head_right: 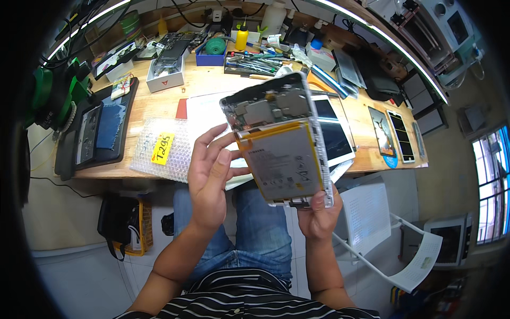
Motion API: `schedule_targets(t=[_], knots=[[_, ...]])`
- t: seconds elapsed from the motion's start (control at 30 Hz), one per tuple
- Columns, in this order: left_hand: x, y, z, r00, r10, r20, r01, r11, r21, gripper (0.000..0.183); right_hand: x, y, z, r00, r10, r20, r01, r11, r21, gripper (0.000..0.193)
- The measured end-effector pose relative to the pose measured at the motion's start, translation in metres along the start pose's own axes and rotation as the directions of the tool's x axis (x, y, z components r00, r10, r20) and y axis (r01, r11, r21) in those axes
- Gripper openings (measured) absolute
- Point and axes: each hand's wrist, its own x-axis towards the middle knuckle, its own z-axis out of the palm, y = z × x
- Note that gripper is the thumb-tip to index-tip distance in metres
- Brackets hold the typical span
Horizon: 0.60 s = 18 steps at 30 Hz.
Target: The person assembles a Samsung Galaxy Tab A by connecting internal ribbon cables, inserting the battery, and attaching the screen assembly. They repeatedly open and close the device to check fit and alignment, then power it on to confirm the display functions.
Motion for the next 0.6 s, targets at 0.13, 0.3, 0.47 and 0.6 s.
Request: schedule_targets(t=[0.13, 0.3, 0.47, 0.6], knots=[[-0.001, 0.002, -0.003, 0.992, 0.111, 0.061, -0.119, 0.980, 0.157, 0.025, 0.004, 0.003, -0.023, 0.989, -0.005, 0.148, -0.031, 0.971, 0.238, 0.051], [0.014, 0.003, -0.008, 0.945, 0.277, 0.176, -0.320, 0.896, 0.307, 0.022, 0.006, 0.008, -0.038, 0.980, 0.002, 0.198, -0.036, 0.985, 0.168, 0.055], [0.021, 0.013, -0.015, 0.907, 0.296, 0.299, -0.396, 0.841, 0.368, 0.022, 0.004, 0.013, -0.045, 0.980, 0.017, 0.199, -0.063, 0.972, 0.226, 0.057], [0.025, 0.022, -0.016, 0.891, 0.298, 0.342, -0.429, 0.797, 0.424, 0.023, 0.008, 0.014, -0.046, 0.982, 0.025, 0.188, -0.068, 0.972, 0.225, 0.057]])
